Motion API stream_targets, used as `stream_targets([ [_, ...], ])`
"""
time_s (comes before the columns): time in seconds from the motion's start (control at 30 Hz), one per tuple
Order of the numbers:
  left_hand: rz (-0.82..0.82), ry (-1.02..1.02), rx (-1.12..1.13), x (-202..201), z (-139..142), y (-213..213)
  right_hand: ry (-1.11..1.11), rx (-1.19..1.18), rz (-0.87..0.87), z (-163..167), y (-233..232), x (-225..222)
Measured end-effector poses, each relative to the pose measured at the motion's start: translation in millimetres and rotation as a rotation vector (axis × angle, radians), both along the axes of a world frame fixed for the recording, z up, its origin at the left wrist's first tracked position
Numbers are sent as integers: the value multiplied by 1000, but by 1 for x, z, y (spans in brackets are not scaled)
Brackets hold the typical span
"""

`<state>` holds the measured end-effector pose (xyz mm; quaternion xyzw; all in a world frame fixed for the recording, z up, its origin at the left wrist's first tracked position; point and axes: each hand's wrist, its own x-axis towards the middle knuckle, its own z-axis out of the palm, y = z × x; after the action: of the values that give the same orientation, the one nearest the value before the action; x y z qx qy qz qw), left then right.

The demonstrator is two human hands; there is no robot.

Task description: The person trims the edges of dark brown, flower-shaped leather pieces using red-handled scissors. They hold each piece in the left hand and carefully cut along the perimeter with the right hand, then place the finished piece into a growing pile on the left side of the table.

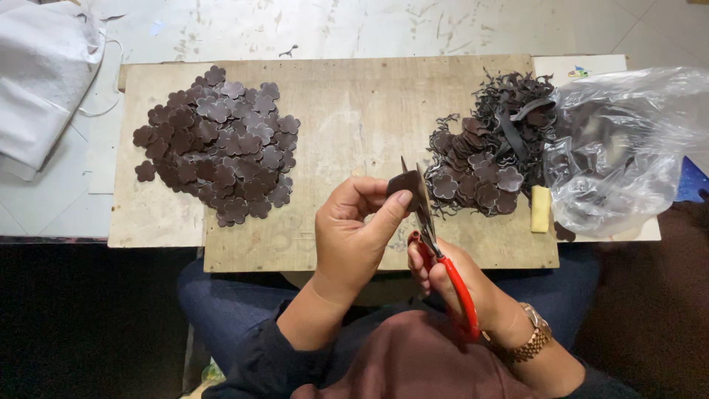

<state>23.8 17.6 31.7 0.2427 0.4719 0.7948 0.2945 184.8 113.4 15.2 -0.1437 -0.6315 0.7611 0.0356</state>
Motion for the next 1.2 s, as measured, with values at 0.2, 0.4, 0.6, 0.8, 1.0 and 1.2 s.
stream_targets([
  [0.2, -32, 75, -95, 2, 4, -5, 8, -54, 6, 1, -2, 0],
  [0.4, -8, 92, -95, 3, 5, -3, 7, -53, -20, -1, -1, 2],
  [0.6, -4, 60, -78, 4, 2, -2, 5, -47, -12, -2, 0, 1],
  [0.8, -48, 33, -66, 6, 1, -2, 37, -142, 14, 1, -4, 2],
  [1.0, -130, -47, -79, 6, 1, -5, 49, -73, 4, -1, -3, 5],
  [1.2, -122, 8, 10, 4, 8, -1, 70, -73, 23, 0, -1, 4],
])
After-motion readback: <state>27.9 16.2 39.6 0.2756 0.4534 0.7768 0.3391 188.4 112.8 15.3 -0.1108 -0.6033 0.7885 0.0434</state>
